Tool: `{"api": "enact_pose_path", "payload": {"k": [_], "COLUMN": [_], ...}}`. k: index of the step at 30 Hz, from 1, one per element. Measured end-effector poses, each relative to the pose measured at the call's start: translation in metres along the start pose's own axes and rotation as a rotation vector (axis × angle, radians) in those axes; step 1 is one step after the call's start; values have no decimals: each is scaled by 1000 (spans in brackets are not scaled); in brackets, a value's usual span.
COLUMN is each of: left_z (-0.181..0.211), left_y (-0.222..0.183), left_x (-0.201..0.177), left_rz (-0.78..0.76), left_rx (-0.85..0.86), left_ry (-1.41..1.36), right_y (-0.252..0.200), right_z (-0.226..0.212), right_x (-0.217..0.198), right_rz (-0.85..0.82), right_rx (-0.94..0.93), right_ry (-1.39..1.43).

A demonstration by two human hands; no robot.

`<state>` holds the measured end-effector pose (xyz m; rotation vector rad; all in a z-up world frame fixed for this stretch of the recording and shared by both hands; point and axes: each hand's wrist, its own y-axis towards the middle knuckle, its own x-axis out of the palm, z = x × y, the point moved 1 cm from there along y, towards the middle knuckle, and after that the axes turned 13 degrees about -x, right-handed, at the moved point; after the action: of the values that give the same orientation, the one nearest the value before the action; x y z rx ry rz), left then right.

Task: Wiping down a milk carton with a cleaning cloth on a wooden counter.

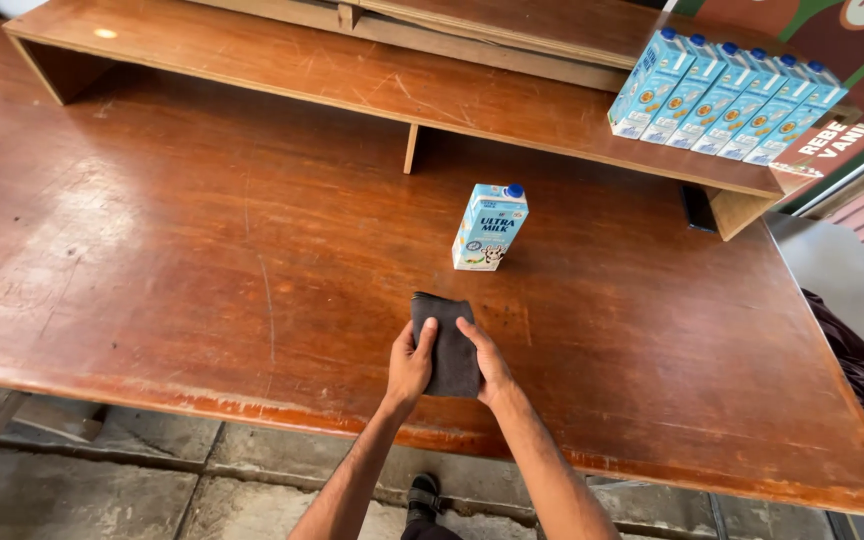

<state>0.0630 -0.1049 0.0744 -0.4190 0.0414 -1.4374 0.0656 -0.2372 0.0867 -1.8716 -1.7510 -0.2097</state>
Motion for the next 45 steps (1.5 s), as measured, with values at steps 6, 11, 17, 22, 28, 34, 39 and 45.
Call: {"api": "enact_pose_path", "payload": {"k": [6,11,17,22,28,34,39,45], "left_z": [-15,63,132,159,135,113,103,91], "left_y": [56,42,85,143,214,225,226,202], "left_x": [33,48,71,99,113,110,115,135], "left_rz": [-44,28,31,12,-50,-124,-149,41], "left_rx": [47,144,483,508,343,385,313,306], "left_ry": [332,613,799,993,1161,901,700,753], "right_y": [0,36,77,141,174,225,245,279], "right_z": [-26,-71,-173,-233,-223,-190,-189,-189], "right_x": [-4,-14,-25,-44,8,-15,-1,19], "right_rz": [-10,115,192,150,-224,-291,-124,15], "right_rx": [110,-18,-406,-762,-798,-955,-856,-688], "right_ry": [323,268,21,-629,-1231,-1537,-1725,-1928]}}
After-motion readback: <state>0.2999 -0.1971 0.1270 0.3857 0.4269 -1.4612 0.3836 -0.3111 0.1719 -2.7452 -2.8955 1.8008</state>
